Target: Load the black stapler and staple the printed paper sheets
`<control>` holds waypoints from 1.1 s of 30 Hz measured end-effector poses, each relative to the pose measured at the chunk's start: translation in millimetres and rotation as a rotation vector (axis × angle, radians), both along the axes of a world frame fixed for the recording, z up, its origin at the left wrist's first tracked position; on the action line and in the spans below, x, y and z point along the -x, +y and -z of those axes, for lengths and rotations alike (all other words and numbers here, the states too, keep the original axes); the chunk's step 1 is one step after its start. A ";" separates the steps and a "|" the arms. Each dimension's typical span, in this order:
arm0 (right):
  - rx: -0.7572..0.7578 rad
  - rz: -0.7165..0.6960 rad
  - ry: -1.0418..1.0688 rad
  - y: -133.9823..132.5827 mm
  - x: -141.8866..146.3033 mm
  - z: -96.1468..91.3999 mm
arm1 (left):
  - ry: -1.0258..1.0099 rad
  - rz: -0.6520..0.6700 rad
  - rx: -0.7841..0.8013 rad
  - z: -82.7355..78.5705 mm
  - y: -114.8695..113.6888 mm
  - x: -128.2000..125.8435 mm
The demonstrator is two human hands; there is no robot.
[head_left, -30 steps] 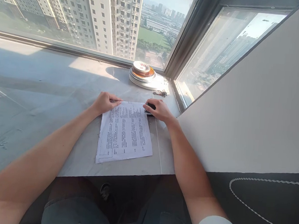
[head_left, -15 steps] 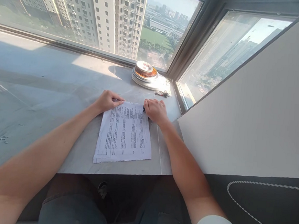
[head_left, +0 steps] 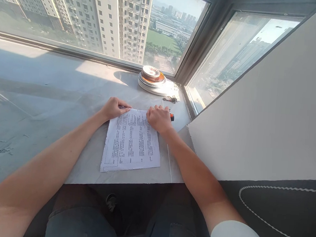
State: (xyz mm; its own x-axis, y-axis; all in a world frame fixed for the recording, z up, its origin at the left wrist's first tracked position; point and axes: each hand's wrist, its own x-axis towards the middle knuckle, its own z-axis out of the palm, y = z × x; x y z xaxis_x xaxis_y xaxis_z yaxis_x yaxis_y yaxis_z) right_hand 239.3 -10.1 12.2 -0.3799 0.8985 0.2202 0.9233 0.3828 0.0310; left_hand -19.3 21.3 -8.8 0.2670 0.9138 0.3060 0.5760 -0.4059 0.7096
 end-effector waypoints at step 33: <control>0.212 0.105 0.233 -85.8 -5.2 -31.2 | -0.188 -0.164 0.005 11.8 14.6 1.2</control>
State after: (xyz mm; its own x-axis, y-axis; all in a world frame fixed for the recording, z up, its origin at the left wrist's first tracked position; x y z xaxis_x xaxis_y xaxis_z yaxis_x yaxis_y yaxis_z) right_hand 244.5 -95.9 43.4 -0.2438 0.9653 0.0938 0.9312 0.2600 -0.2556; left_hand -20.5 35.9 -20.6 0.0540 0.9418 0.3319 0.4911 -0.3144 0.8124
